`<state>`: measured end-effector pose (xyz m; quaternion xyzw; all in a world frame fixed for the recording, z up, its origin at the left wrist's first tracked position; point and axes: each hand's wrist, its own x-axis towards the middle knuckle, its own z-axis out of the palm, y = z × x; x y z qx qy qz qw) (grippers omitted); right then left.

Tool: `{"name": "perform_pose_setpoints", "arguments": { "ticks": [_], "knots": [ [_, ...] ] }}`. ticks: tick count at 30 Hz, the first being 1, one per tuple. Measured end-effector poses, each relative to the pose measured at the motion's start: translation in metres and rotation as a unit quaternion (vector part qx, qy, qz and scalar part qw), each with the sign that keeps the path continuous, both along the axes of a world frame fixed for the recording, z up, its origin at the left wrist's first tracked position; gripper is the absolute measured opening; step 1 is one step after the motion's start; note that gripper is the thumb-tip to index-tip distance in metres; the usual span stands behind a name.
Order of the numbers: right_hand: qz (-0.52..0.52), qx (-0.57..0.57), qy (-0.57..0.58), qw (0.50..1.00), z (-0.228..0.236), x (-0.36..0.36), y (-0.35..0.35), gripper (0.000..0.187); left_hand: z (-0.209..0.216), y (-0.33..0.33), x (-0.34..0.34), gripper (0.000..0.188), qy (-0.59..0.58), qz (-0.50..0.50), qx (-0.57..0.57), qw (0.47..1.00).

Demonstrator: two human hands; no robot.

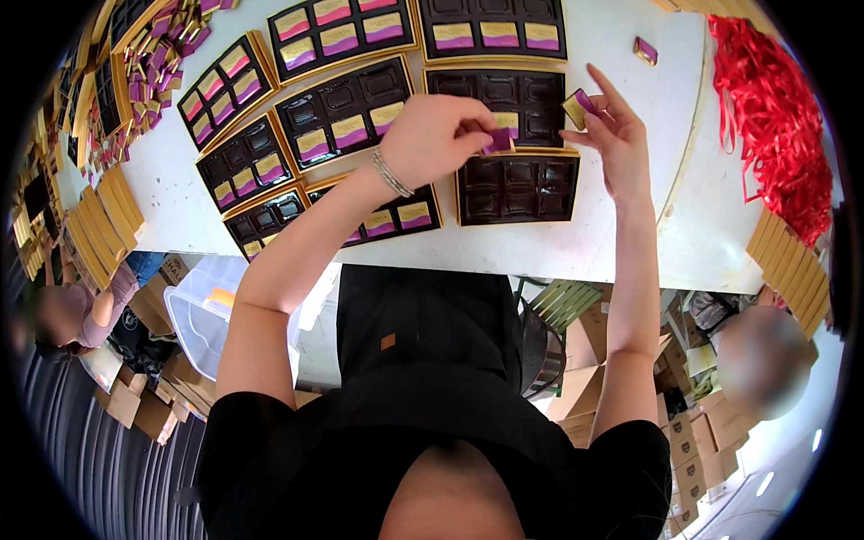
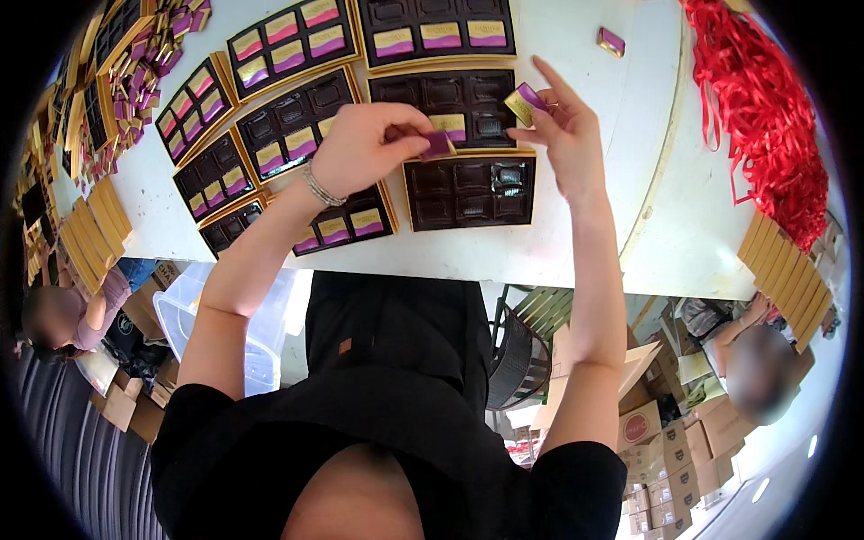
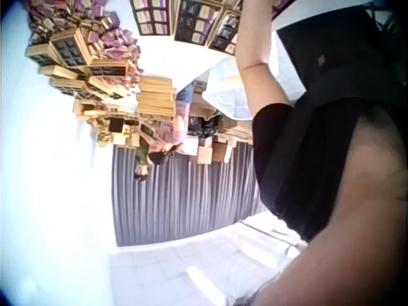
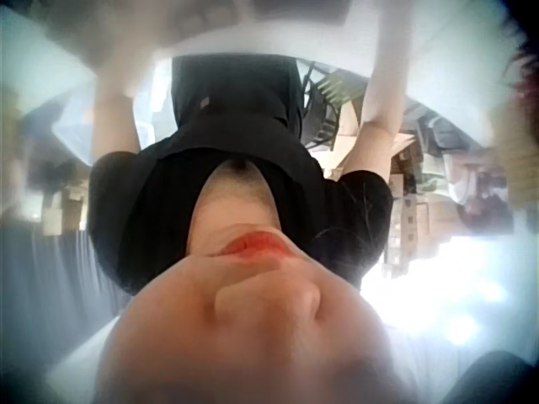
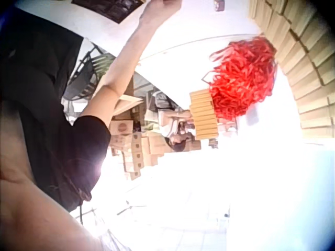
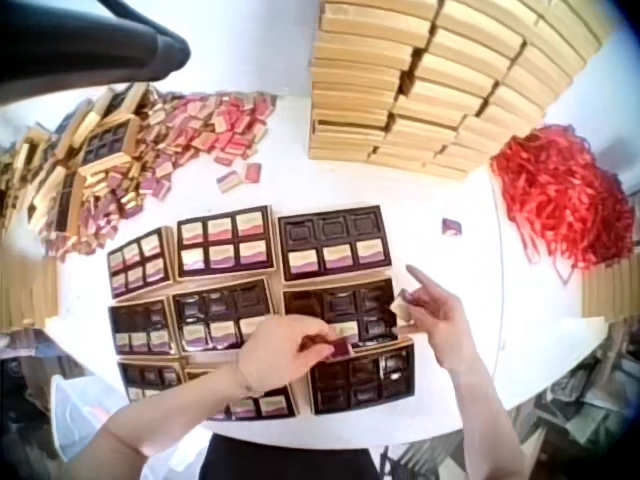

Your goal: The person places small wrapped chocolate pieces into compartments of black trays with gold borders. The person then covers the filled trays with clear plastic lids and stacks the completed boxes on the table.

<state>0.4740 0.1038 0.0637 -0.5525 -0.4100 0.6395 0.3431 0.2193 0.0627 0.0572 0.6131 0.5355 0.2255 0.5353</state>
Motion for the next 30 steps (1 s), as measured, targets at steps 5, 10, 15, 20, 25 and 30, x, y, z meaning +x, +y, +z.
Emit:
{"name": "perform_pose_setpoints", "arguments": {
  "ticks": [5, 10, 15, 20, 25, 30],
  "knots": [
    [-0.003, 0.095, -0.139, 0.986, -0.014, 0.001, -0.036, 0.019, -0.009, -0.037, 0.026, 0.015, 0.127, -0.109, 0.052, 0.985],
    [-0.107, 0.079, -0.192, 0.972, -0.014, -0.025, -0.051, 0.014, -0.001, -0.064, 0.031, 0.013, 0.21, -0.043, 0.124, 0.969],
    [-0.083, 0.094, -0.215, 0.969, -0.022, -0.033, -0.048, 0.023, 0.004, -0.084, 0.026, 0.013, 0.172, -0.034, 0.098, 0.98],
    [-0.067, 0.173, -0.328, 0.926, -0.024, -0.04, -0.049, 0.023, -0.012, -0.106, 0.039, 0.014, 0.167, 0.039, 0.181, 0.968],
    [-0.087, 0.202, -0.327, 0.919, -0.022, -0.04, -0.057, 0.017, 0.004, -0.108, 0.036, 0.014, 0.1, 0.085, 0.102, 0.986],
    [0.005, 0.312, -0.486, 0.817, -0.037, -0.032, -0.064, 0.015, -0.005, -0.113, 0.027, 0.018, 0.009, 0.062, 0.138, 0.988]
  ]
}}
